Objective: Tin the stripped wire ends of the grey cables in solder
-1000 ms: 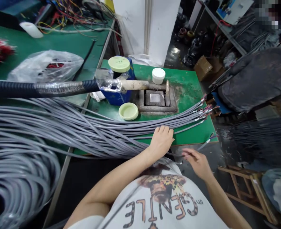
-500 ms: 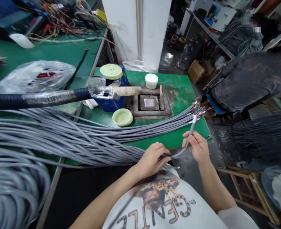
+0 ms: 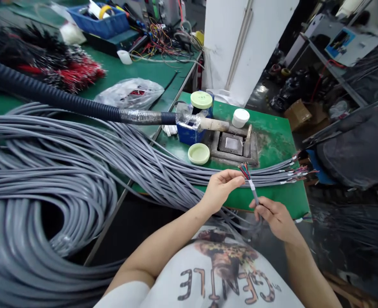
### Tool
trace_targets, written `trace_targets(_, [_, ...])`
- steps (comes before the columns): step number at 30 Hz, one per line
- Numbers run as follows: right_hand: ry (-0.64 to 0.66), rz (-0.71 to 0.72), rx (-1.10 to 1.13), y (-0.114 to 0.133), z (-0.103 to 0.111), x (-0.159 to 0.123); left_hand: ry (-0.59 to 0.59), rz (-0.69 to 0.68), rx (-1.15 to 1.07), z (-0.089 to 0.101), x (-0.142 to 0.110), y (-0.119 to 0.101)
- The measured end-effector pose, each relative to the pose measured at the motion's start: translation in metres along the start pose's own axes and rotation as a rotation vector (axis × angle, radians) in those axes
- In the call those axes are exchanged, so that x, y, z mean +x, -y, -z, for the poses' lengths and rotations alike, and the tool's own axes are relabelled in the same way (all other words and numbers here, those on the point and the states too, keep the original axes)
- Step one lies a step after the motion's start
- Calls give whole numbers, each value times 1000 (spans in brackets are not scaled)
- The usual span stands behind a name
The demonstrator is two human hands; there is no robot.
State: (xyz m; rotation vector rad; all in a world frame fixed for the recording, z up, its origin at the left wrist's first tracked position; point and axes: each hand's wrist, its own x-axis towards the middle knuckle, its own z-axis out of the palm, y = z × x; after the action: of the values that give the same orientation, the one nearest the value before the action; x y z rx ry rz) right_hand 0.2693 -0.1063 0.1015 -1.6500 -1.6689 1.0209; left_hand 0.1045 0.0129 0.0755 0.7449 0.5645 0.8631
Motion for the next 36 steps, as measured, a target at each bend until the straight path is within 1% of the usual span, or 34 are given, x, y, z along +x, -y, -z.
trace_targets(5, [16, 16, -50, 4, 2, 2, -26, -12, -55, -7, 3, -1])
trace_targets(7, [-25, 16, -79, 6, 2, 4, -34, -29, -44, -8, 3, 0])
trace_targets(10, [-173, 24, -112, 11, -3, 9, -35, -92, -15, -11, 1, 2])
trace_targets(12, [-293, 54, -124, 14, -10, 15, -20, -109, -53, -13, 0, 5])
trace_targets(14, [-387, 104, -143, 16, -16, 20, 8, -54, -168, -15, 0, 8])
trace_targets(16, [-432, 153, -165, 16, -21, 25, 57, 55, -310, -16, 0, 10])
trace_targets(18, [-422, 201, -187, 16, -23, 28, 106, 154, -422, -16, 0, 10])
trace_targets(20, [-394, 241, -208, 16, -24, 29, 126, 196, -481, -14, 1, 9])
trace_targets(22, [-384, 256, -219, 16, -24, 30, 121, 175, -496, -12, 2, 6])
trace_targets(25, [-403, 240, -210, 16, -24, 31, 115, 94, -460, -9, 3, 3])
trace_targets(28, [-397, 222, -209, 16, -25, 31, 72, 35, -406, -9, 3, 2])
trace_targets(30, [-392, 218, -207, 16, -25, 32, 28, 23, -383, -9, 2, 3])
trace_targets(32, [-394, 227, -199, 16, -25, 32, 20, 44, -387, -10, 1, 5])
trace_targets(34, [-386, 246, -198, 17, -26, 32, 71, 108, -436, -10, 0, 7])
trace_targets(36, [-364, 287, -214, 17, -26, 33, 158, 176, -512, -9, 0, 8])
